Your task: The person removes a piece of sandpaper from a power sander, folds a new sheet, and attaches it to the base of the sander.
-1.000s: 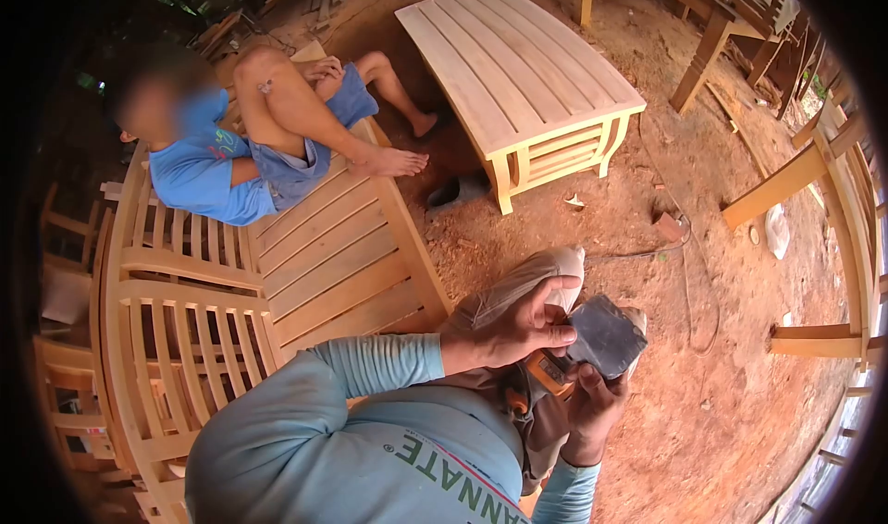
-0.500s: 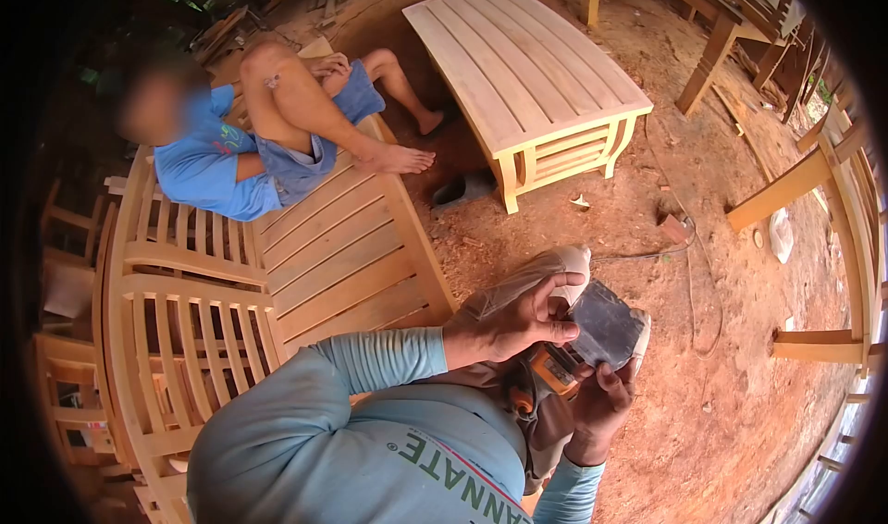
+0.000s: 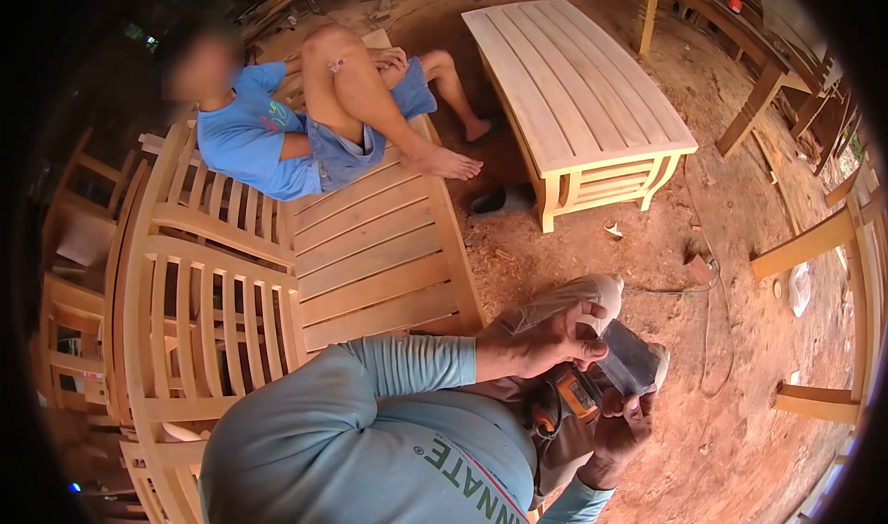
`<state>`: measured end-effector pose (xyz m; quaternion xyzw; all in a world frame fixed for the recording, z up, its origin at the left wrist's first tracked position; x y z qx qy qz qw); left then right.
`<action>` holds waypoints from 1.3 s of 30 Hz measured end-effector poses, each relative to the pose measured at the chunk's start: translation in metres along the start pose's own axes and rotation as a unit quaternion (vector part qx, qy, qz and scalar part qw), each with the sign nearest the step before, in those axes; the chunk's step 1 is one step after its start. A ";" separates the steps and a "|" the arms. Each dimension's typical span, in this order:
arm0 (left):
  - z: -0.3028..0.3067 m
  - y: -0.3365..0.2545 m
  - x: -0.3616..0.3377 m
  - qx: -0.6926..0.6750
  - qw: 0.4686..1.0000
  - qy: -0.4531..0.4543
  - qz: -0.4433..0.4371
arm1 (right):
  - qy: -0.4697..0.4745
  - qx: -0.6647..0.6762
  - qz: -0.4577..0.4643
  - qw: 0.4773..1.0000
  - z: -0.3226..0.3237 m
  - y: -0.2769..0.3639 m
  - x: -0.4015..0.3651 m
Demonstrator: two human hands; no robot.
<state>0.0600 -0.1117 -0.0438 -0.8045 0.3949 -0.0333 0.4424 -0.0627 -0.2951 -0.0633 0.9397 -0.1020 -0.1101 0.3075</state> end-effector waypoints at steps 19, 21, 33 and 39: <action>0.003 0.010 0.005 0.028 0.996 0.087 0.019 | 0.081 -0.030 -0.062 0.994 0.013 0.001 -0.006; 0.003 0.013 0.005 0.001 0.996 0.091 0.022 | 0.089 -0.021 -0.057 0.994 0.012 0.000 -0.006; -0.013 0.004 -0.004 -0.073 0.992 0.063 0.078 | 0.029 0.025 -0.075 0.996 -0.005 0.005 -0.006; -0.018 0.005 -0.005 -0.104 0.992 0.059 0.047 | 0.012 0.024 -0.035 0.999 0.000 0.003 -0.005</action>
Point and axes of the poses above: each hand's wrist, its own x-axis towards the middle knuckle, its own z-axis out of the back of the hand, y = z × x, the point moved 3 cm from there along x, towards the middle knuckle
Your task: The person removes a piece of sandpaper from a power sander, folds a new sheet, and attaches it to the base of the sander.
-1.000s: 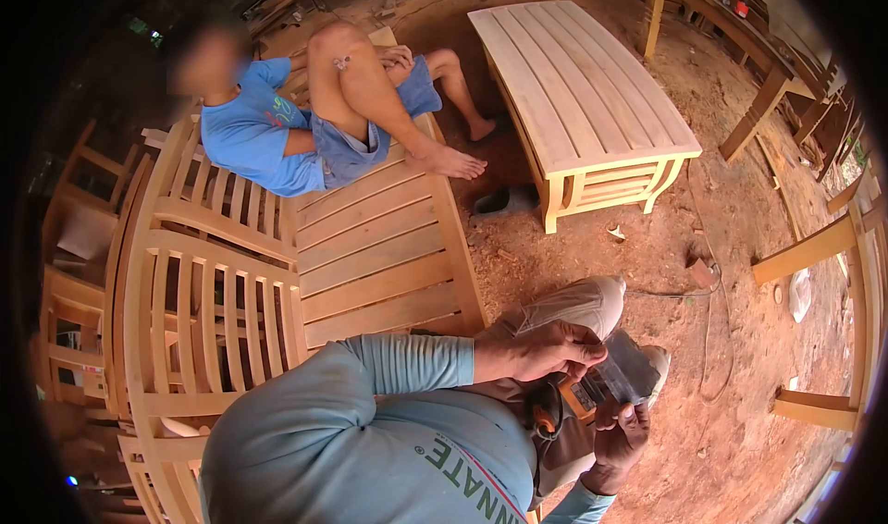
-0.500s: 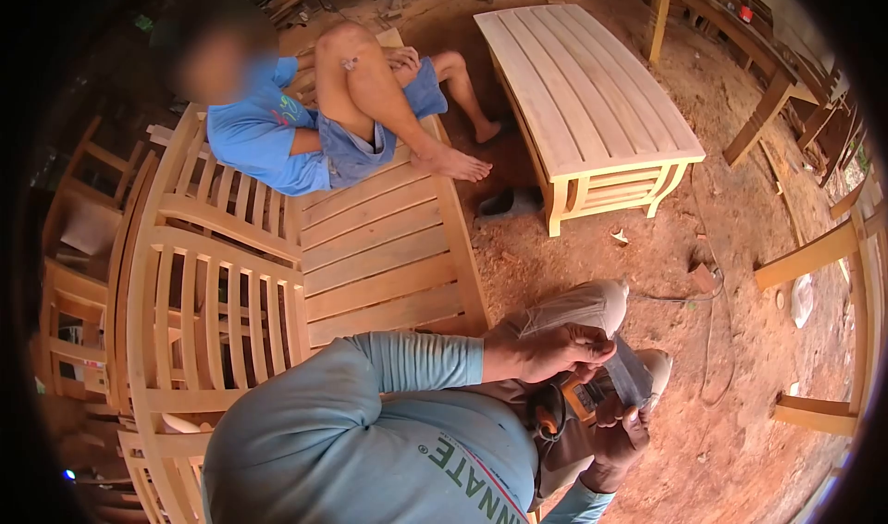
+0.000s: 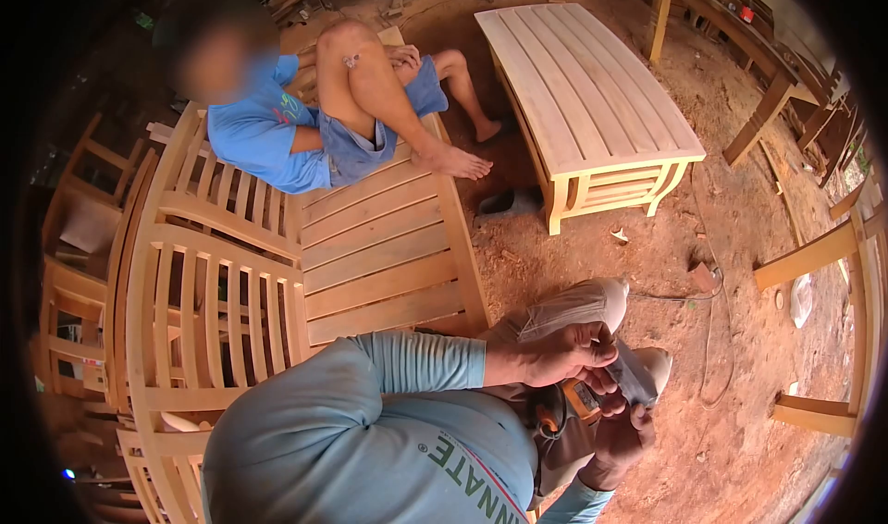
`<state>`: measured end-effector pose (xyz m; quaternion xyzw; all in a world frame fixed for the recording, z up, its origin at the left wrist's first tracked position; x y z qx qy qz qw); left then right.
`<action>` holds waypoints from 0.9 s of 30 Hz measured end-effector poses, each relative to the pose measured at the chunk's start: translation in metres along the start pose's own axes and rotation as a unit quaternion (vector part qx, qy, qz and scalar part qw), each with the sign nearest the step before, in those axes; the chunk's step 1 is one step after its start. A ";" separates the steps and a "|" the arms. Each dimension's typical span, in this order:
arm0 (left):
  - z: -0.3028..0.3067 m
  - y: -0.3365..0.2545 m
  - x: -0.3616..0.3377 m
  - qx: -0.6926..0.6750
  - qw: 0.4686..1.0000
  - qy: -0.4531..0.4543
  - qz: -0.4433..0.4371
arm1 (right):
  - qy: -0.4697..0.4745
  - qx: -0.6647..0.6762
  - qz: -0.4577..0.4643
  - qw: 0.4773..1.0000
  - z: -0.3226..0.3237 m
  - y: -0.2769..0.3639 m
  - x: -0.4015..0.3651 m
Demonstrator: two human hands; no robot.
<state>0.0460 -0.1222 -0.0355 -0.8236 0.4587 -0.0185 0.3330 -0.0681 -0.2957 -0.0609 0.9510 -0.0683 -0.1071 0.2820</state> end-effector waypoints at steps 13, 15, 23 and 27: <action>0.011 0.006 0.005 0.027 0.999 -0.010 -0.034 | 0.031 0.021 0.015 0.999 0.018 0.002 -0.001; 0.012 0.004 0.004 0.023 0.999 -0.006 -0.033 | 0.019 0.020 0.016 0.999 0.019 0.002 -0.002; 0.021 0.003 0.011 0.070 0.997 0.007 -0.040 | 0.015 -0.006 0.000 1.000 0.038 -0.001 0.002; 0.020 0.000 0.006 0.050 0.998 0.018 0.018 | 0.020 -0.029 -0.021 0.999 0.029 0.006 0.003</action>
Point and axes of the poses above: each hand's wrist, its own x-axis towards the middle knuckle, its own z-axis out of the back of the hand, y = z × x, the point moved 3 cm from there along x, towards the middle knuckle
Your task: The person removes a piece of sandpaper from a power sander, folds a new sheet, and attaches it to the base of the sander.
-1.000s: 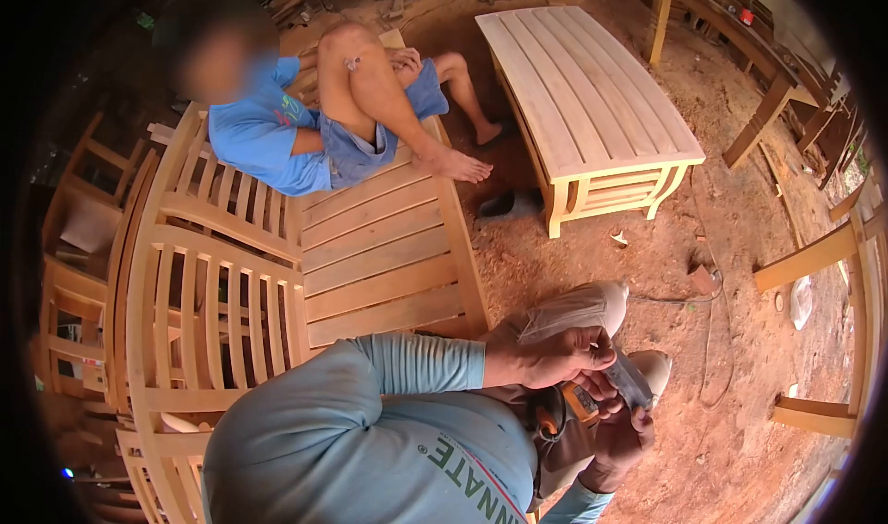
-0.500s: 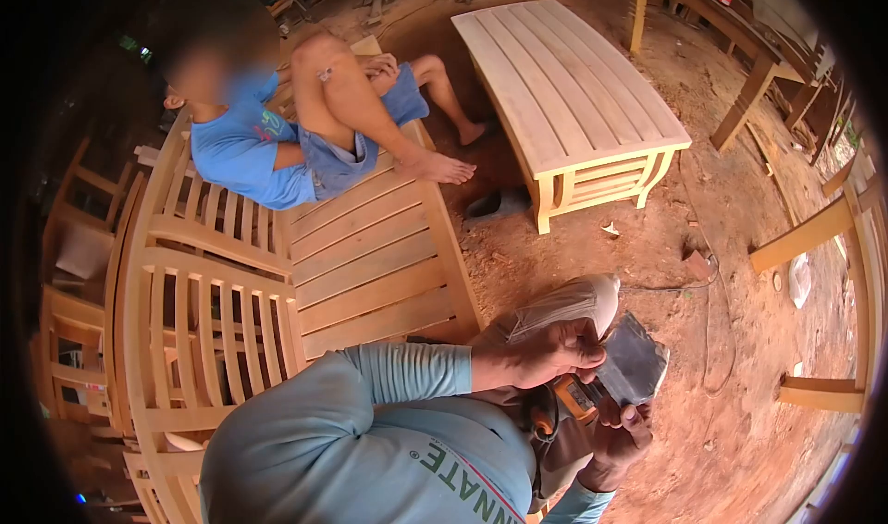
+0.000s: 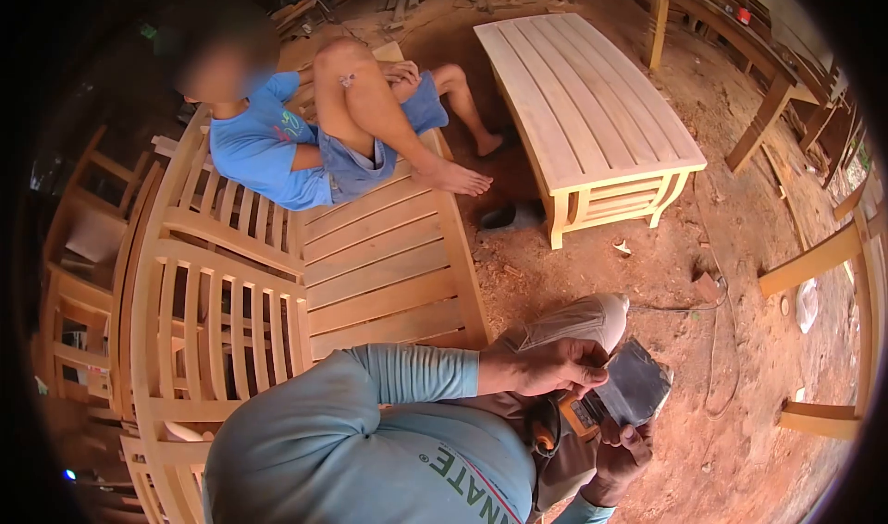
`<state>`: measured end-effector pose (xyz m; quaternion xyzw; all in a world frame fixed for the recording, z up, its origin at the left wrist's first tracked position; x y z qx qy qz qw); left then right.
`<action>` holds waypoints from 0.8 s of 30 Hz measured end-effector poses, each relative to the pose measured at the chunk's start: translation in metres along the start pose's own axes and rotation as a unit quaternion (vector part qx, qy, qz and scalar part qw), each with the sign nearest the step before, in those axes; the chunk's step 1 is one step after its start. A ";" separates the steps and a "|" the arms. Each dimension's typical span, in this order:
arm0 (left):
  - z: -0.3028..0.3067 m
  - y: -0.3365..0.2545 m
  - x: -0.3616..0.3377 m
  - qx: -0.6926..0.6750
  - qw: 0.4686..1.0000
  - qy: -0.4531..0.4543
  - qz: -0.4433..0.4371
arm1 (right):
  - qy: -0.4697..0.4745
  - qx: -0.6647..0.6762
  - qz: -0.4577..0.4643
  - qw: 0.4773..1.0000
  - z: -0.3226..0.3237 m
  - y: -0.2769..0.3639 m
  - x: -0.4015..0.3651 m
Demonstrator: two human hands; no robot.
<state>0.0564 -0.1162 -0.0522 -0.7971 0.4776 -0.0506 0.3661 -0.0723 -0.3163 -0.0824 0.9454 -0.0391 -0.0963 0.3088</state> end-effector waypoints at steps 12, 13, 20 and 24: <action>-0.005 -0.003 -0.010 -0.028 1.000 -0.004 -0.001 | -0.028 -0.013 -0.087 0.996 -0.032 -0.007 -0.006; -0.006 -0.003 -0.010 -0.023 1.000 -0.004 -0.012 | -0.031 -0.014 -0.073 0.997 -0.028 -0.008 -0.006; -0.008 -0.026 -0.007 0.191 0.976 -0.038 -0.098 | -0.020 -0.144 0.000 0.989 0.033 -0.007 -0.005; 0.021 -0.017 0.019 0.258 0.961 0.027 -0.096 | -0.108 -0.589 0.006 0.801 -0.013 0.033 -0.009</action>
Point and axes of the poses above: each hand's wrist, its own x-axis towards the middle knuckle, its own z-axis out of the back of the hand, y = z × x, the point moved 3 cm from there along x, towards the middle knuckle
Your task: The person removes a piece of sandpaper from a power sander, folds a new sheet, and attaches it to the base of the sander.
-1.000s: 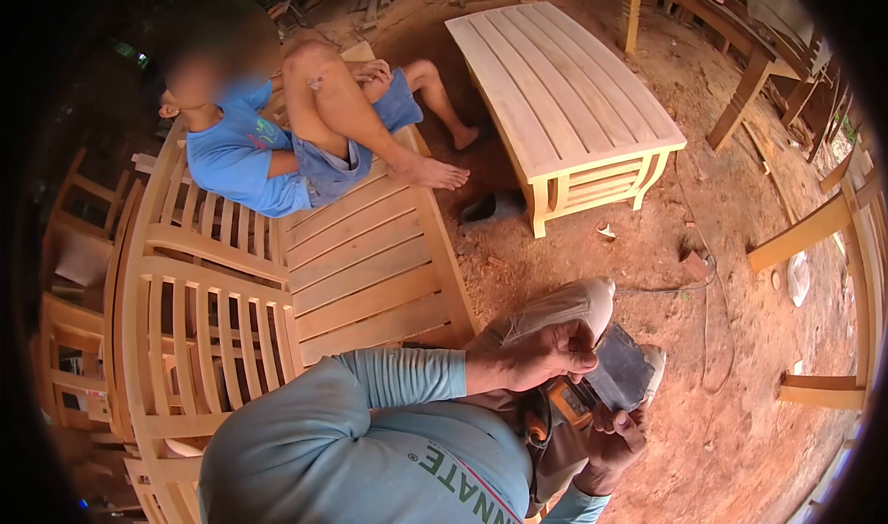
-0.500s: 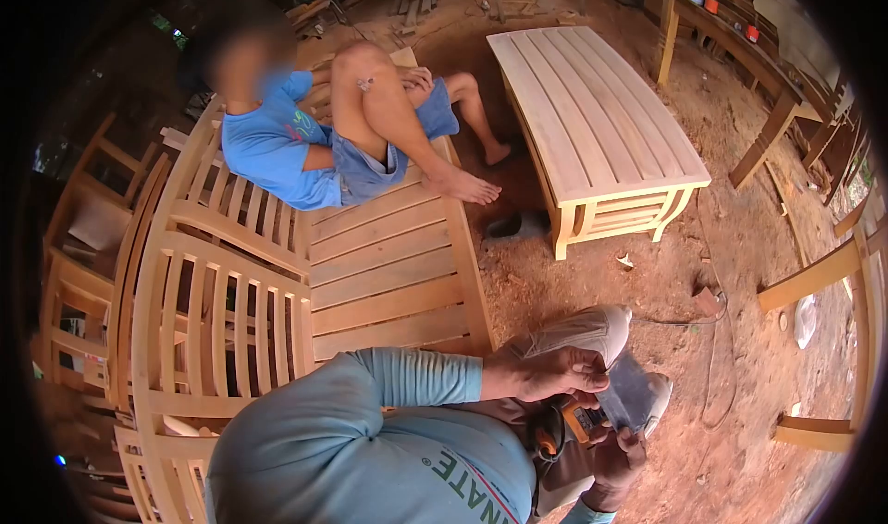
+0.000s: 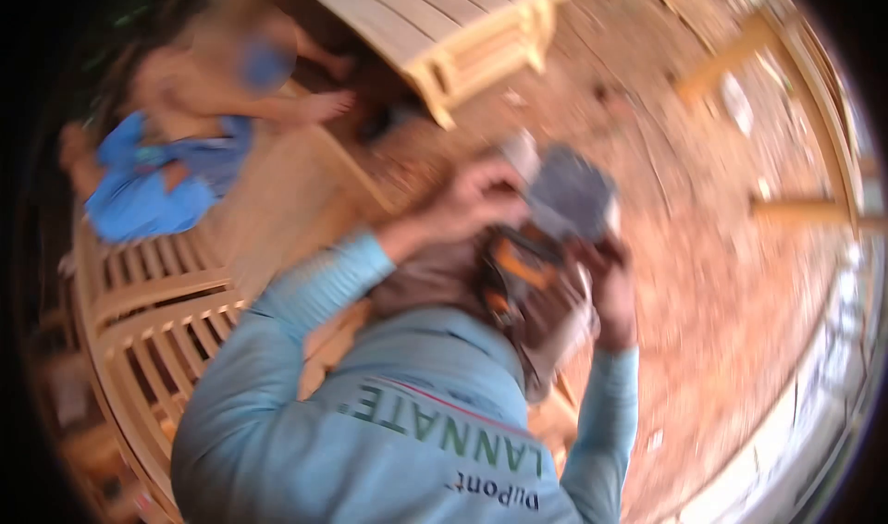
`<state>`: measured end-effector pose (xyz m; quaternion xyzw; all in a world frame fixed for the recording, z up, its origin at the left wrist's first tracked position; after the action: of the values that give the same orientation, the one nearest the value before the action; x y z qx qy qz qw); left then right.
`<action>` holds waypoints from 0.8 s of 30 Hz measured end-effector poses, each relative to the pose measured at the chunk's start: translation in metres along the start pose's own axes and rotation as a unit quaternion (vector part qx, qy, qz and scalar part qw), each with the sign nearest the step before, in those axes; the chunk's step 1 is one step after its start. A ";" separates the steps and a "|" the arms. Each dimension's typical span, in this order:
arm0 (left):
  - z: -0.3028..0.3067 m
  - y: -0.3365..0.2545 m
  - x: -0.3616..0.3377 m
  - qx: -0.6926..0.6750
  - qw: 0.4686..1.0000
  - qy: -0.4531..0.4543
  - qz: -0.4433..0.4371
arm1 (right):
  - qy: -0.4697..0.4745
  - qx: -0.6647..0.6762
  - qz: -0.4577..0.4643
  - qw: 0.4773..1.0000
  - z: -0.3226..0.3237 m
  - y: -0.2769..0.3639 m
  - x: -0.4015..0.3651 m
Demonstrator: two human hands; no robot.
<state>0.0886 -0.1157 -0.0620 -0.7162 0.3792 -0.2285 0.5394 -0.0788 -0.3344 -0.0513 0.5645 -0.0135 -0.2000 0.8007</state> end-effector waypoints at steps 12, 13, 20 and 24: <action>0.003 -0.008 -0.018 0.189 0.981 0.033 0.038 | 0.037 0.123 -0.023 0.991 -0.010 0.019 -0.015; 0.004 -0.005 -0.019 0.217 0.975 0.028 0.039 | 0.035 0.079 -0.027 0.996 -0.010 0.015 -0.016; 0.008 -0.005 -0.024 0.350 0.937 -0.003 -0.017 | 0.026 -0.101 0.094 0.990 -0.012 -0.002 -0.008; 0.008 -0.001 -0.027 0.352 0.934 -0.003 -0.067 | 0.027 -0.140 0.162 0.976 -0.010 -0.007 -0.006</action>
<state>0.0782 -0.0896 -0.0613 -0.5050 0.2241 -0.3805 0.7416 -0.0840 -0.3256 -0.0599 0.4425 -0.0554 -0.0520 0.8936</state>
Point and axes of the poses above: each hand's wrist, its own x-axis towards the middle knuckle, its own z-axis out of the back of the hand, y = z × x, the point moved 3 cm from there along x, towards the middle knuckle
